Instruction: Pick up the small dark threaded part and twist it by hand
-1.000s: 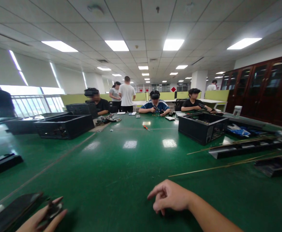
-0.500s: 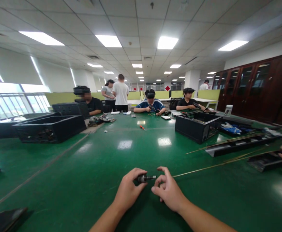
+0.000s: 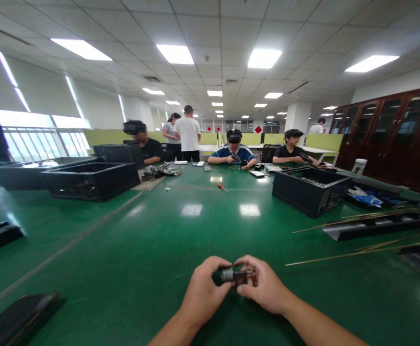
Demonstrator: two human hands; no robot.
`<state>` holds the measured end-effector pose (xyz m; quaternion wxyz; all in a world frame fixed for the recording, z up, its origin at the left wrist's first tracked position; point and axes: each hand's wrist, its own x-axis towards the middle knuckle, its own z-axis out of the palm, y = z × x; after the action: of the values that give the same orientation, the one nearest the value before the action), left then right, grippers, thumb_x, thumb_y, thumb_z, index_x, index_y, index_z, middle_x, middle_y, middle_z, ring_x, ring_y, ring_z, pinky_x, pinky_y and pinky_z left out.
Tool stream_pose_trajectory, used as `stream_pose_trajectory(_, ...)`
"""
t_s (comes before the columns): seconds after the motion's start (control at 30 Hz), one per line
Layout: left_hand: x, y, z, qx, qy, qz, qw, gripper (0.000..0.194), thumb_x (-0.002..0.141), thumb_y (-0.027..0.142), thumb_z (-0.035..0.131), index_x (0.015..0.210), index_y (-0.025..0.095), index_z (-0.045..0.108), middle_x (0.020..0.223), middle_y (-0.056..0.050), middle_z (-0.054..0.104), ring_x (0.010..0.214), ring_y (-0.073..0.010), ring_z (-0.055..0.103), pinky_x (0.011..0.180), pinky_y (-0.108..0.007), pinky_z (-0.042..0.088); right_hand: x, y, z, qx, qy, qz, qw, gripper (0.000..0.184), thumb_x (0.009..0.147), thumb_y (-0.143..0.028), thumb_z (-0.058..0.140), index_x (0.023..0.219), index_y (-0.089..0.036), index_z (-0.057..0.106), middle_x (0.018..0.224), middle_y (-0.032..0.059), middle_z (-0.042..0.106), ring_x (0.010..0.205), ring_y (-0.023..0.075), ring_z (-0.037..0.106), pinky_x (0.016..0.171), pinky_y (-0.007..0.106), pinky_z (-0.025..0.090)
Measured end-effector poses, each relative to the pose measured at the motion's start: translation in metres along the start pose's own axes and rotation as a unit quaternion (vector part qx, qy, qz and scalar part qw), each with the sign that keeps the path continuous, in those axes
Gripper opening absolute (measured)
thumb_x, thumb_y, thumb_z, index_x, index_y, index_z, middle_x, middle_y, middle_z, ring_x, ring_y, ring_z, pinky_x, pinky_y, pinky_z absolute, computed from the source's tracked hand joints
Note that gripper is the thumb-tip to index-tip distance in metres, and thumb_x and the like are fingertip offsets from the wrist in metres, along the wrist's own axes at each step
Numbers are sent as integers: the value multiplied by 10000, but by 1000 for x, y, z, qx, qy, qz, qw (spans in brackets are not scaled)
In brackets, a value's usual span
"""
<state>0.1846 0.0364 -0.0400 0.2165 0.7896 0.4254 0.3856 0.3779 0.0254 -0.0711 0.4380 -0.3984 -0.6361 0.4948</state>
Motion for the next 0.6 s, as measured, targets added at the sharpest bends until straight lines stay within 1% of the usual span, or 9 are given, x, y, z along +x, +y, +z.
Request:
stream_pose_trajectory(0.13,1,-2,1,-8,-1,-5,1000,255,687,110,700,917,217,684,916,-36,722,885,-222,672,825,-342,512,-2,-3,-2,-25,5,15,1000,354,701,-172,709,1050,-156,650,753,-28,601,535,65,397,496,191,305)
stream_pose_trajectory(0.27,2,-3,3,-13,-7,4,1000,248,695,115,696,918,223,685,911,-33,723,882,-219,676,822,-334,517,-4,-2,0,-38,21,9,999,299,755,-237,706,1038,-143,679,696,-32,560,540,77,401,501,202,315)
stream_pose_trajectory(0.47,1,-3,4,-9,1,7,1000,237,710,121,709,922,225,690,898,-14,719,859,-200,677,797,-315,512,-5,-1,0,-55,41,18,997,263,800,-289,688,1014,-136,702,683,-9,583,558,113,503,528,224,392)
stream_pose_trajectory(0.6,0,-4,3,-6,3,8,1000,207,722,141,727,909,227,699,891,-13,723,848,-196,680,799,-318,516,-6,-3,-1,-98,51,8,994,237,832,-312,660,990,-153,740,798,45,673,600,139,561,562,248,444)
